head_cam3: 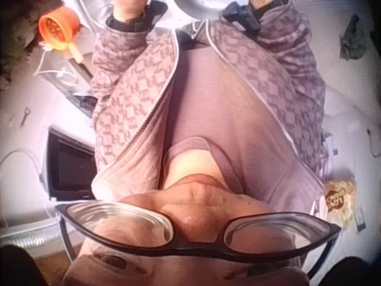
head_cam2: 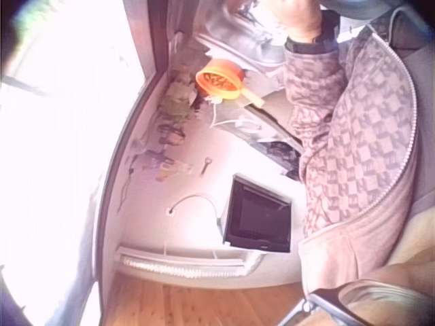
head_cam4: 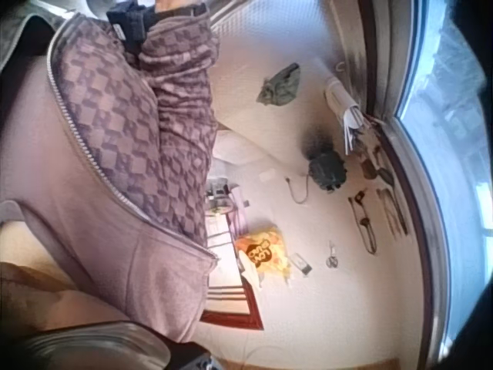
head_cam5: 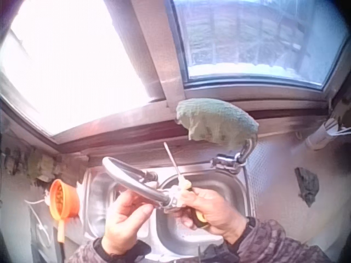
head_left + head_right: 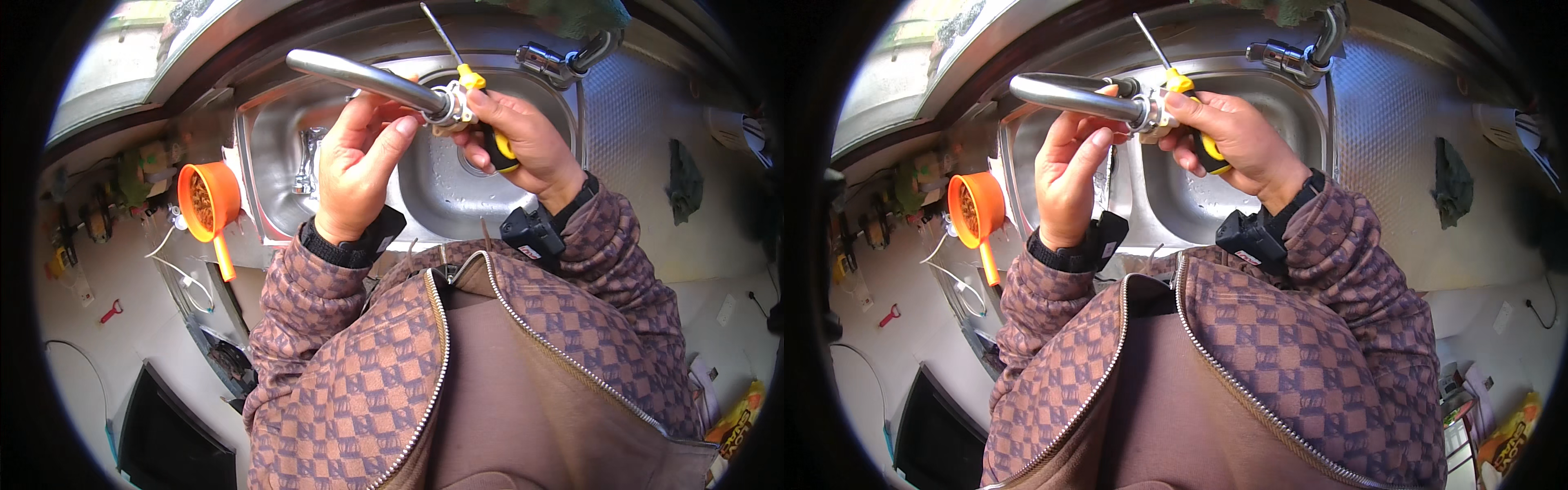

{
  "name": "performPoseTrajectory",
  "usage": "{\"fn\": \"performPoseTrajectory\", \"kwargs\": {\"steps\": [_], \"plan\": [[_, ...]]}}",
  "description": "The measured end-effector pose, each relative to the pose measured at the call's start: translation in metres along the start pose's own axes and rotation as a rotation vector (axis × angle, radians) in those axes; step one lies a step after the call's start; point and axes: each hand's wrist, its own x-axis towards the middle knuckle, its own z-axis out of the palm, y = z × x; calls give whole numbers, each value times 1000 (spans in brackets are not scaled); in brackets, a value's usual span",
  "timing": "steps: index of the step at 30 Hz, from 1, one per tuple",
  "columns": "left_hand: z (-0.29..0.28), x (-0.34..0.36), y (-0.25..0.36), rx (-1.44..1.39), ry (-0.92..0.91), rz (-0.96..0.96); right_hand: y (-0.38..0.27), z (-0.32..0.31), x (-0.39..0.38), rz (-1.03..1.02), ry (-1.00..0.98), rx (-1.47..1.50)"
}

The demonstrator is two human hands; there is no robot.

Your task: The person disassembles a kitchen faucet aerator using a screwdriver, removes a small internal component, and reassembles the aerator onto the faucet. The person repeatedly tightens the aerator with the screwdriver and checks the fit.

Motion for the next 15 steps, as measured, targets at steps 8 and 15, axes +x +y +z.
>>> {"fn": "performPoseTrajectory", "kwargs": {"steps": [8, 15], "plan": [[-10, 16, 2, -8, -42, -53, -6, 10, -8, 55, 127, -52], [-12, 14, 5, 14, -121, 31, 6, 20, -11, 44, 137, 39]]}}
